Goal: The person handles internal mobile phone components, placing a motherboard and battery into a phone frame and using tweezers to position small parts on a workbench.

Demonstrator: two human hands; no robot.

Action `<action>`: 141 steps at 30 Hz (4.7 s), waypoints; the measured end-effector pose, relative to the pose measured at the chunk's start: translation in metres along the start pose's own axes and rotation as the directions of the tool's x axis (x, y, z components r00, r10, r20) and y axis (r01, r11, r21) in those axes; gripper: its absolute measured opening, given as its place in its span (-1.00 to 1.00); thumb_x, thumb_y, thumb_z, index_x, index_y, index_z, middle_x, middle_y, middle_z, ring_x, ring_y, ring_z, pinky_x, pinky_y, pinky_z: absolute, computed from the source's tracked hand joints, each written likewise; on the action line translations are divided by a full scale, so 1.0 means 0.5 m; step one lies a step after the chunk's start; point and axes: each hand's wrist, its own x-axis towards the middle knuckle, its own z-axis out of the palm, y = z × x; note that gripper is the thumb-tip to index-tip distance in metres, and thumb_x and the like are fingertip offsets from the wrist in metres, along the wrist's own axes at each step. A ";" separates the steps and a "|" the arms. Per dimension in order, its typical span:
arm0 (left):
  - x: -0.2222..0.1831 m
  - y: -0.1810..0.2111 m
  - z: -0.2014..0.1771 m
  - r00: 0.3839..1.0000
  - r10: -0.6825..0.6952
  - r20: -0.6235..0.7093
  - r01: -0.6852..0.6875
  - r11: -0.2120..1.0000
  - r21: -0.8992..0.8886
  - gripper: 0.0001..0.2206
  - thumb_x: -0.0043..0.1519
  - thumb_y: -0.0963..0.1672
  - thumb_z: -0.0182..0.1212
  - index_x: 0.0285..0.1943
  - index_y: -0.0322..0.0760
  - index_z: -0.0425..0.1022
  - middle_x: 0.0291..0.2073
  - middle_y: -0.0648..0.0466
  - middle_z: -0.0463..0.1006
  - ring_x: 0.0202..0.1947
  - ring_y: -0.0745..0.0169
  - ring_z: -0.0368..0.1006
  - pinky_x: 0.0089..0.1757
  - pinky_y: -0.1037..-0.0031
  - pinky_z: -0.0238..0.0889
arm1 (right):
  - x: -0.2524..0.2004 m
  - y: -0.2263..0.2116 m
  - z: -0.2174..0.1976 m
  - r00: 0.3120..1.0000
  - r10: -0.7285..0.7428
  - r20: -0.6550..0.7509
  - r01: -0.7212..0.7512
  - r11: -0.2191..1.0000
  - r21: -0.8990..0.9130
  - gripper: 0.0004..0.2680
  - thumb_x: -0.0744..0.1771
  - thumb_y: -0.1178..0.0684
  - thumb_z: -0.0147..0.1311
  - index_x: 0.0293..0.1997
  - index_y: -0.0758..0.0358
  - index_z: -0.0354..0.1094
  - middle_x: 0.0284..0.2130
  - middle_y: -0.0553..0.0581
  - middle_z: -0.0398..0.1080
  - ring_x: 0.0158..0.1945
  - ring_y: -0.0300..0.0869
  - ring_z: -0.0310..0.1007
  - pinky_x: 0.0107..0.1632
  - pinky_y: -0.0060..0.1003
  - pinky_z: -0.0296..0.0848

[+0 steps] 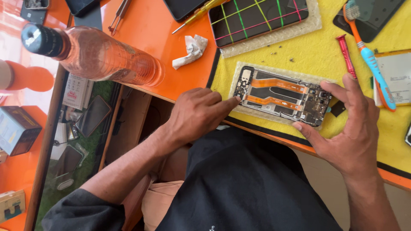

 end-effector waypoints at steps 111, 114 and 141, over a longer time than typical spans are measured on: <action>0.060 -0.094 -0.025 0.908 -0.201 0.368 0.374 0.784 -0.495 -0.42 0.09 -0.08 0.43 0.35 -0.08 0.38 -0.52 0.06 0.53 -0.56 0.13 0.52 -0.48 0.30 0.32 | 0.094 -0.288 0.155 0.978 0.100 -0.183 -0.125 0.983 -0.134 -0.87 0.25 0.28 0.39 -0.20 0.28 0.56 -0.38 0.07 0.50 -0.37 -0.17 0.45 -0.33 -0.31 0.39; 0.040 -0.092 -0.016 0.972 -0.135 0.193 0.221 0.804 -0.552 -0.74 0.25 -0.11 0.37 0.11 -0.08 0.51 -0.34 0.12 0.58 -0.43 0.21 0.57 -0.39 0.37 0.38 | 0.090 -0.286 0.154 0.966 0.169 -0.196 -0.181 0.982 -0.047 -0.85 0.26 0.28 0.39 -0.16 0.30 0.55 -0.35 0.09 0.50 -0.35 -0.17 0.46 -0.30 -0.30 0.40; 0.014 -0.092 0.004 0.978 0.194 0.076 -0.172 0.958 -0.228 -0.75 0.18 -0.19 0.30 0.05 -0.24 0.52 -0.42 0.10 0.40 -0.50 0.25 0.45 -0.47 0.37 0.29 | 0.075 -0.273 0.159 0.971 -0.053 -0.234 -0.006 0.970 -0.244 -0.81 0.24 0.32 0.41 -0.13 0.29 0.58 -0.38 0.04 0.42 -0.39 -0.14 0.39 -0.36 -0.27 0.36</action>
